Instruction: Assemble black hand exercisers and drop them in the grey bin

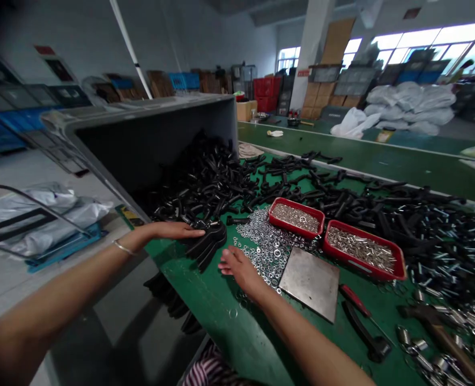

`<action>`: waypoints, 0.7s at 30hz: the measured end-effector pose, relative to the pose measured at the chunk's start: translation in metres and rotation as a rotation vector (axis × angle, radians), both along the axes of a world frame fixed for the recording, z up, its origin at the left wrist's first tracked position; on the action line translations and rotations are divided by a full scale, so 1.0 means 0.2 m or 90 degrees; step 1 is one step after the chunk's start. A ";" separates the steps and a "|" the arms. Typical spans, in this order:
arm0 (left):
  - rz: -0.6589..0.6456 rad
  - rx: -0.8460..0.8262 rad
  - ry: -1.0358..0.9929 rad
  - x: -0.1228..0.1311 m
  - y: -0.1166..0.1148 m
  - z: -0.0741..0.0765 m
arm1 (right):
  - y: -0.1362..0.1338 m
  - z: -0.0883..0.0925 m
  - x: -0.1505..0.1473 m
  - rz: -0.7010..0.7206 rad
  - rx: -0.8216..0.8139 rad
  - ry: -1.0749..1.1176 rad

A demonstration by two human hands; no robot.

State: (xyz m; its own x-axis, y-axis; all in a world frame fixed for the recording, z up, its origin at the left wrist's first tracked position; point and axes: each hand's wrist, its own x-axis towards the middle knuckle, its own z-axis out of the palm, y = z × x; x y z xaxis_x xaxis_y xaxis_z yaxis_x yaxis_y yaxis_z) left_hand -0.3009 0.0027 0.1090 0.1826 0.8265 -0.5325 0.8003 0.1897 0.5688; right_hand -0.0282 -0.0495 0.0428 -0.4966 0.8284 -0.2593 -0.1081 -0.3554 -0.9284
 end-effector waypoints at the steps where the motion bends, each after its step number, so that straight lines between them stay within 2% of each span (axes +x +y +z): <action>1: -0.008 -0.084 -0.045 0.00 0.02 -0.01 | 0.03 -0.02 -0.06 -0.017 -0.007 0.003; 4: 0.022 -0.231 -0.169 0.01 0.07 -0.03 | 0.10 -0.07 -0.15 -0.063 -0.014 0.002; 7: 0.041 -0.318 -0.216 0.00 0.12 -0.05 | 0.13 -0.11 -0.20 -0.087 -0.035 0.007; 12: 0.055 -0.343 -0.245 0.00 0.13 -0.10 | 0.13 -0.16 -0.27 -0.130 -0.093 0.060; 16: 0.090 -0.229 -0.276 0.02 -0.02 -0.12 | 0.11 -0.15 -0.28 -0.176 -0.147 0.137; 19: 0.108 -0.024 -0.244 0.04 -0.21 -0.15 | 0.12 -0.12 -0.26 -0.200 -0.172 0.140; 21: 0.109 0.116 -0.234 0.07 -0.36 -0.21 | 0.13 -0.07 -0.25 -0.190 -0.122 0.113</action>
